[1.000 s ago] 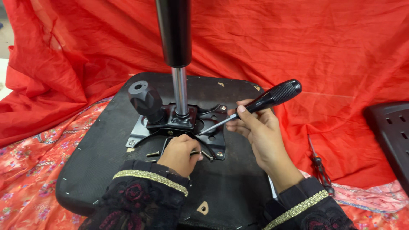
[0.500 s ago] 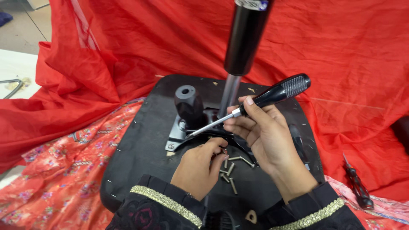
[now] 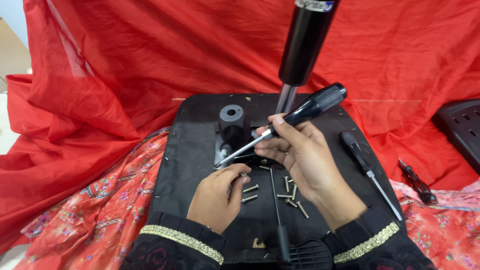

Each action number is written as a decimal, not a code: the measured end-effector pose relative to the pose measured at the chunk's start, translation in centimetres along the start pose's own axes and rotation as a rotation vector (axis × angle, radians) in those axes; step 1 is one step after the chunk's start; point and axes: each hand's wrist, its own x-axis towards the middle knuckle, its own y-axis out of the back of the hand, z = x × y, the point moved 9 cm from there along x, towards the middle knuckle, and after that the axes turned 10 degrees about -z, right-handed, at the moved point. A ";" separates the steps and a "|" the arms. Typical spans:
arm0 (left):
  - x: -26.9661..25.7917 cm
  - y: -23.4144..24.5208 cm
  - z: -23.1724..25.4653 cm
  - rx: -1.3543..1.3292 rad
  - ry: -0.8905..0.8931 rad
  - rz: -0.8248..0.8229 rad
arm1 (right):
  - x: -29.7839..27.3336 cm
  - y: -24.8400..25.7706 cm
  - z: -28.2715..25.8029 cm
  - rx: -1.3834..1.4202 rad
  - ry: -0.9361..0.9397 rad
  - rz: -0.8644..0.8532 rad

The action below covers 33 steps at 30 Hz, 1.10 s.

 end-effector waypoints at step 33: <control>0.0 3.0 -18.3 -0.320 0.408 -0.017 | 6.5 -4.5 2.4 -0.271 0.036 0.118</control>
